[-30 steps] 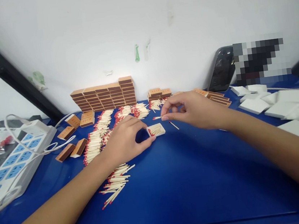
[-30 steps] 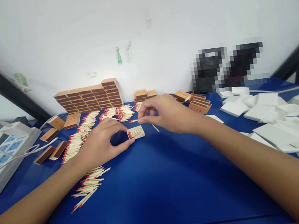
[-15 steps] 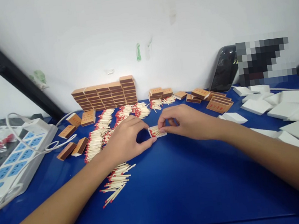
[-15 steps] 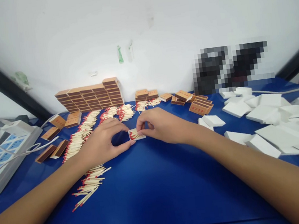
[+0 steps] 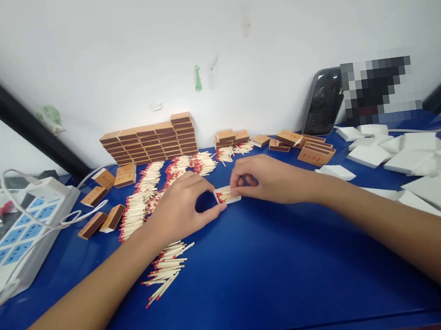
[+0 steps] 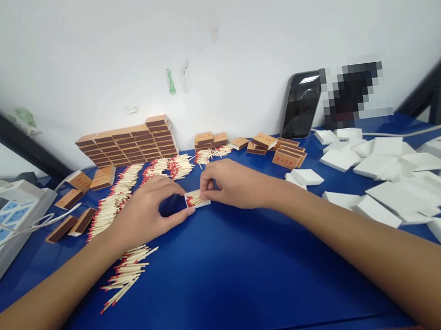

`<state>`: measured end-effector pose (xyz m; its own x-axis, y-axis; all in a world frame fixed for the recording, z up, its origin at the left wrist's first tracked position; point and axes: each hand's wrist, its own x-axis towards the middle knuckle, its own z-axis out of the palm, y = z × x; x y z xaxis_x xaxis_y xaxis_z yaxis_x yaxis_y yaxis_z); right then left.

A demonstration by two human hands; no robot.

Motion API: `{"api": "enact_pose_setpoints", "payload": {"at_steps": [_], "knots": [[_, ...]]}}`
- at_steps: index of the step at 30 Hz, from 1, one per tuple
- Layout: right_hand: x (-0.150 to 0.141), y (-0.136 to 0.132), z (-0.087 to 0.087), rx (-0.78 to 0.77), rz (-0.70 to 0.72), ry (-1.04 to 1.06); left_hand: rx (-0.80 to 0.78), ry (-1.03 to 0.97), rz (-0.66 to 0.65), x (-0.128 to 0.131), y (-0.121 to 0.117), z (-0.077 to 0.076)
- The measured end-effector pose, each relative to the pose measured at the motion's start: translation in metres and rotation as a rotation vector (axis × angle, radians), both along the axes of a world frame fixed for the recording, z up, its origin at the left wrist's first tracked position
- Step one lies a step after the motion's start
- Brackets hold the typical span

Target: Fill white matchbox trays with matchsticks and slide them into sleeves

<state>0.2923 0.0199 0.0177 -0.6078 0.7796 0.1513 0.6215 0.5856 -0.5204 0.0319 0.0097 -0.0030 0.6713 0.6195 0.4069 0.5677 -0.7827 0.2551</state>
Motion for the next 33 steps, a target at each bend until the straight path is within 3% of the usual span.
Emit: {"api": "enact_pose_setpoints", "payload": {"at_steps": [3,7,9,13,18,21,26,33], "knots": [[0.004,0.004,0.005,0.007,-0.009,0.036,-0.011,-0.007,0.002,0.000,0.000,0.001],[0.027,0.018,0.015,0.104,-0.188,0.027,0.001,-0.005,0.005,0.001,0.000,0.001],[0.039,0.025,0.016,0.055,-0.237,-0.069,0.001,-0.004,0.005,0.001,0.000,0.001],[0.044,0.026,0.012,-0.117,-0.218,-0.256,0.003,-0.001,0.006,0.001,-0.001,0.000],[0.033,0.015,0.012,-0.184,-0.211,-0.352,-0.008,-0.001,0.019,0.001,-0.001,0.000],[0.037,0.019,0.011,-0.161,-0.227,-0.375,-0.008,-0.004,0.013,0.001,-0.001,0.000],[0.047,0.031,0.004,0.021,-0.318,-0.357,-0.024,-0.004,0.004,0.000,-0.001,0.001],[0.042,0.029,0.006,-0.018,-0.236,-0.400,-0.022,0.004,-0.002,0.001,-0.001,-0.001]]}}
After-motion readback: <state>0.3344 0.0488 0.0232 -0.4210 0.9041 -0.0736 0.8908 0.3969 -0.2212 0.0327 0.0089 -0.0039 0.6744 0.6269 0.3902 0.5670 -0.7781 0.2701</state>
